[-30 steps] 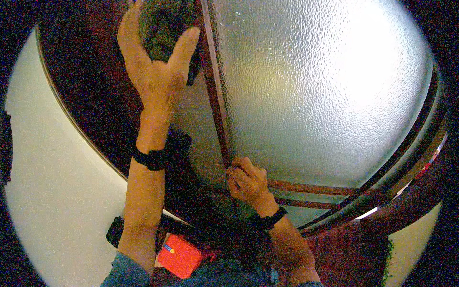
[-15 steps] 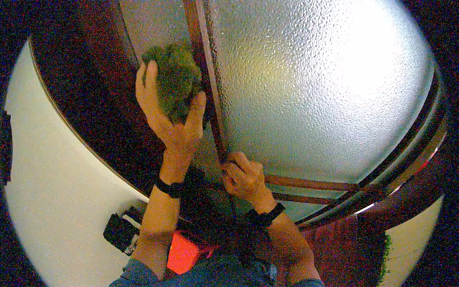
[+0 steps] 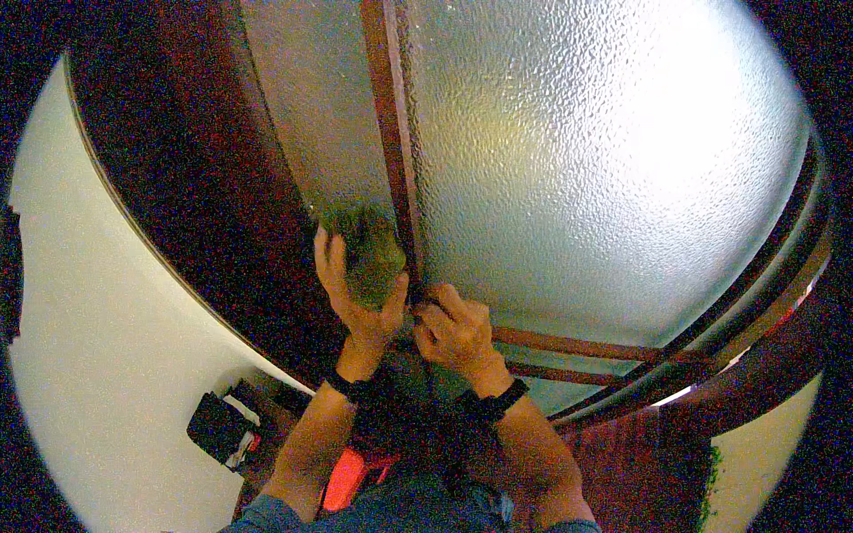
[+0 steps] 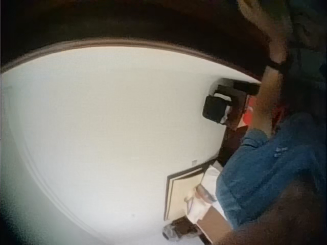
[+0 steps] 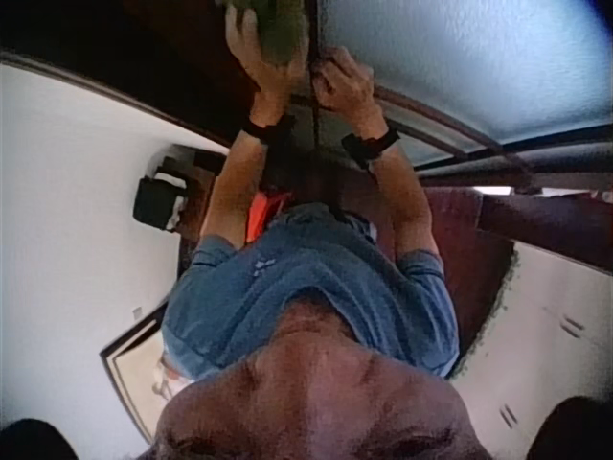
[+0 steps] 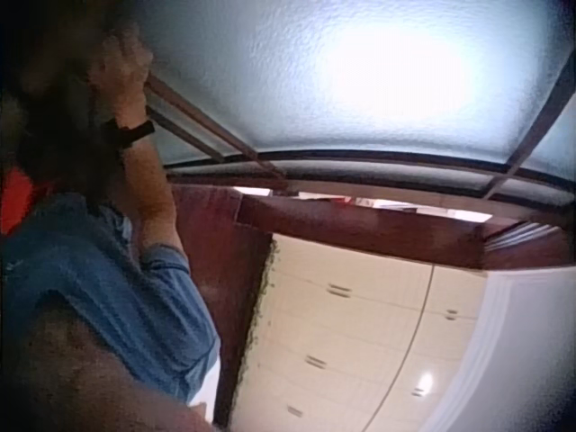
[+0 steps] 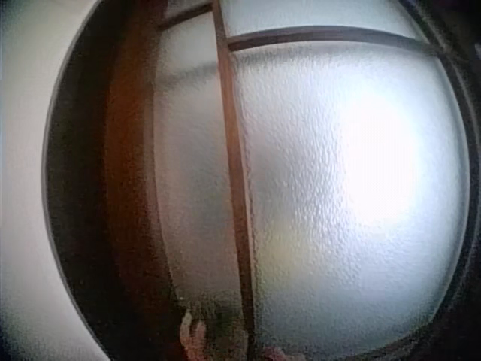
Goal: The person wipes a white wall, a dark wooden door frame, and a frosted glass door panel using a green cloth.
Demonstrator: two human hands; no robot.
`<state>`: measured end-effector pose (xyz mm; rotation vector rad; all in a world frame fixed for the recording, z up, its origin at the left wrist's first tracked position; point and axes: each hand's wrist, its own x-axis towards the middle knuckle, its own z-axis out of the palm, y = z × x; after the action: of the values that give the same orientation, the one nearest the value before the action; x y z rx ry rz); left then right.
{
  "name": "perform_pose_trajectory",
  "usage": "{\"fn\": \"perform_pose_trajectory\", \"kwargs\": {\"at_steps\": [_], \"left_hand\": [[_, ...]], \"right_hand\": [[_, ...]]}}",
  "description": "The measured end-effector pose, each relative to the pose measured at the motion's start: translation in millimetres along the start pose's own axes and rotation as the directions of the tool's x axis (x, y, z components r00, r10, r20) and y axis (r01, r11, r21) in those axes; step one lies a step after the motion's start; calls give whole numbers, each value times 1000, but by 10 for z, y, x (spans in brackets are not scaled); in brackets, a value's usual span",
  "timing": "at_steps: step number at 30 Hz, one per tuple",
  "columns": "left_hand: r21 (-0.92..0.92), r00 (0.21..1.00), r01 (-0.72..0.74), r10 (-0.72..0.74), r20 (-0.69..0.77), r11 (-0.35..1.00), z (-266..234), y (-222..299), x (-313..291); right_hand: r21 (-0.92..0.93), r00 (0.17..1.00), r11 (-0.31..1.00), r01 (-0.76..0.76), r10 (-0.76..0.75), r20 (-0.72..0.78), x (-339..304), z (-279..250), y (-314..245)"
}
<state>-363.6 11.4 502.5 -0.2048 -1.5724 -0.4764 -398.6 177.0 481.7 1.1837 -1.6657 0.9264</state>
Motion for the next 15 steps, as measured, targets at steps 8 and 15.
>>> {"fn": "perform_pose_trajectory", "kwargs": {"at_steps": [8, 15], "left_hand": [[45, 991, -134, 134, 22, 990, 53, -14, 152], [17, 953, -283, 283, -106, 959, 219, 135, 1973]], "right_hand": [[29, 1000, 1000, -11, 11, -9, -65, -61, 94], [47, 1000, 999, -13, 14, -25, -138, -53, 152]]}}
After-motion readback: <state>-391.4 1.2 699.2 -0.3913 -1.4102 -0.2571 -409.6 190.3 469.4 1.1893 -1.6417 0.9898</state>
